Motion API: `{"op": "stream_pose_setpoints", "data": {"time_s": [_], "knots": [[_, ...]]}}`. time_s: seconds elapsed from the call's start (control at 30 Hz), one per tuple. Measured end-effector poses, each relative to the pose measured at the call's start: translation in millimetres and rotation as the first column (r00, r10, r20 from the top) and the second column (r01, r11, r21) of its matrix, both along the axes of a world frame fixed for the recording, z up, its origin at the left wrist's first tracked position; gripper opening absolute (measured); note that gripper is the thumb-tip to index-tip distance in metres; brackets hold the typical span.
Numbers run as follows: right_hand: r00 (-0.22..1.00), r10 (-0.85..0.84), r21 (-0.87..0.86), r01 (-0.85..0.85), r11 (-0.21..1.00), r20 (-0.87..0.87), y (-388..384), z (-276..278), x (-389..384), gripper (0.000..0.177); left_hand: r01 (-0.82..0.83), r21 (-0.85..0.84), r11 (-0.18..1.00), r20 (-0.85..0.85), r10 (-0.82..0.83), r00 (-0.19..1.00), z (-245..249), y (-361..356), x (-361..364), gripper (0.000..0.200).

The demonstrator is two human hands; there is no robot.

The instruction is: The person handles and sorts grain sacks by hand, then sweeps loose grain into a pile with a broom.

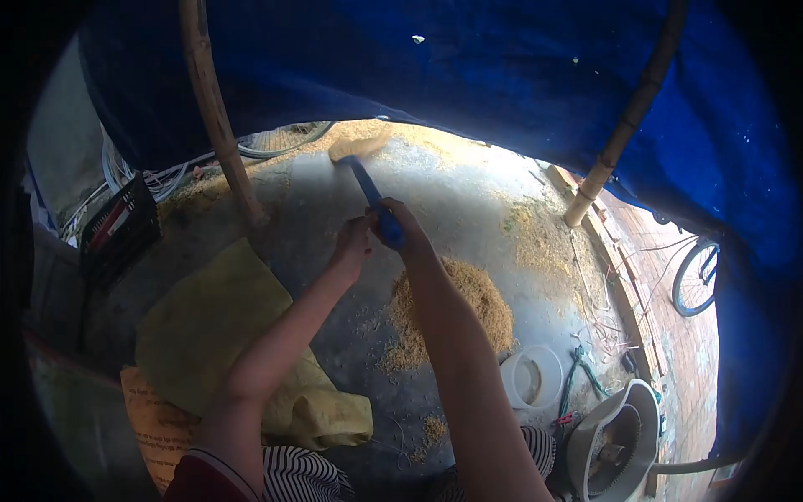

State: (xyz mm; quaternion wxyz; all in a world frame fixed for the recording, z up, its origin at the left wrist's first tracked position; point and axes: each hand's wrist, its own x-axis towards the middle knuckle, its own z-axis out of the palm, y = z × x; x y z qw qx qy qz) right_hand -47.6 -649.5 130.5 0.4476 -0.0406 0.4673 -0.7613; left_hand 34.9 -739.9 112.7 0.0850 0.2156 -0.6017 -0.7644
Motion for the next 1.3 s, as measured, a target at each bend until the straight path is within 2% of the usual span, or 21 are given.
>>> {"op": "stream_pose_setpoints", "data": {"time_s": [0.07,0.1,0.17,0.2,0.27,0.33,0.4,0.47,0.53,0.6,0.67,0.7,0.73,0.8,0.9,1.0,1.03,1.07,1.13,1.23,1.3], "knots": [[0.979,0.004,0.059,0.008,0.998,-0.205,3.7,-4.0,6.7,0.029,0.015,-0.001,1.0,-0.026,-0.015,1.0,9.5,1.8,10.3,0.03],[0.979,0.005,0.063,0.009,0.998,-0.204,9.0,0.0,7.6,0.029,0.028,-0.004,1.0,-0.058,-0.028,0.998,15.3,2.9,14.6,0.028],[0.986,0.137,-0.025,-0.14,0.99,-0.095,25.8,11.9,10.0,0.027,0.005,0.022,1.0,-0.038,-0.004,0.999,11.9,2.5,10.1,0.027],[0.987,0.135,-0.021,-0.137,0.99,-0.089,31.8,15.7,16.4,0.027,-0.017,0.045,0.999,-0.015,0.018,1.0,6.9,3.1,7.3,0.026],[0.987,-0.027,-0.045,0.035,0.998,0.161,50.3,25.6,34.2,0.024,-0.008,0.014,1.0,-0.016,0.008,1.0,-3.2,2.6,0.7,0.028],[0.991,-0.012,-0.039,0.017,0.999,0.133,85.0,45.3,59.6,0.025,0.004,-0.02,1.0,-0.02,-0.005,1.0,-7.7,3.5,-3.5,0.03],[0.931,-0.024,-0.059,0.049,0.997,0.365,118.8,83.2,93.4,0.027,0.039,-0.078,0.996,-0.001,-0.039,0.999,-9.5,4.9,-4.2,0.03],[0.874,-0.016,-0.124,0.087,0.988,0.486,157.2,118.1,125.6,0.027,0.05,-0.077,0.996,0.008,-0.049,0.999,-15.5,11.3,-5.1,0.031],[0.781,-0.069,-0.192,0.236,0.952,0.62,185.3,158.8,155.8,0.023,0.071,-0.078,0.994,0.015,-0.07,0.997,-15.1,21.5,-3.9,0.032],[0.739,0.039,-0.317,0.239,0.918,0.673,217.2,185.7,173.0,0.021,0.137,0.006,0.991,0.053,-0.137,0.989,-10.2,32.7,0.2,0.036],[0.745,0.008,-0.338,0.292,0.895,0.667,228.5,208.9,189.4,0.023,0.177,0.013,0.984,0.057,-0.178,0.982,-5.2,43.1,-1.0,0.038],[0.772,-0.089,-0.305,0.35,0.886,0.629,232.5,212.8,190.1,0.024,0.205,0.02,0.979,0.062,-0.206,0.977,-3.3,48.0,-1.3,0.04],[0.789,-0.108,-0.329,0.371,0.868,0.604,231.8,216.2,190.0,0.024,0.212,0.02,0.977,0.062,-0.213,0.975,-1.0,53.0,-0.9,0.04],[0.832,-0.085,-0.381,0.339,0.86,0.548,238.4,205.3,169.6,0.023,0.245,0.015,0.969,0.02,-0.245,0.969,5.5,62.0,0.5,0.042],[0.823,-0.041,-0.428,0.337,0.839,0.567,239.7,168.1,113.4,0.022,0.292,0.017,0.956,0.012,-0.292,0.956,9.8,69.2,2.3,0.043],[0.854,-0.089,-0.379,0.317,0.87,0.512,227.3,94.5,57.9,0.027,0.242,-0.027,0.97,-0.001,-0.242,0.97,9.6,73.0,6.2,0.033],[0.846,-0.046,-0.374,0.282,0.884,0.531,221.3,69.4,48.8,0.027,0.237,-0.032,0.971,-0.002,-0.237,0.972,12.4,71.7,8.6,0.033],[0.835,-0.006,-0.369,0.249,0.896,0.551,214.0,50.7,50.4,0.028,0.234,-0.056,0.971,0.009,-0.234,0.972,15.7,70.8,12.1,0.033],[0.922,-0.165,-0.015,0.181,0.983,0.351,189.0,33.7,78.7,0.026,0.239,-0.078,0.968,0.03,-0.237,0.971,11.9,69.1,14.5,0.034],[0.905,-0.168,0.042,0.165,0.985,0.391,175.5,58.7,150.7,0.025,0.27,0.001,0.963,0.023,-0.27,0.963,-0.2,69.8,8.6,0.032],[0.888,-0.168,0.067,0.153,0.986,0.427,182.4,101.2,192.4,0.027,0.284,0.181,0.942,0.046,-0.296,0.954,-3.6,77.8,9.9,0.029]]}}
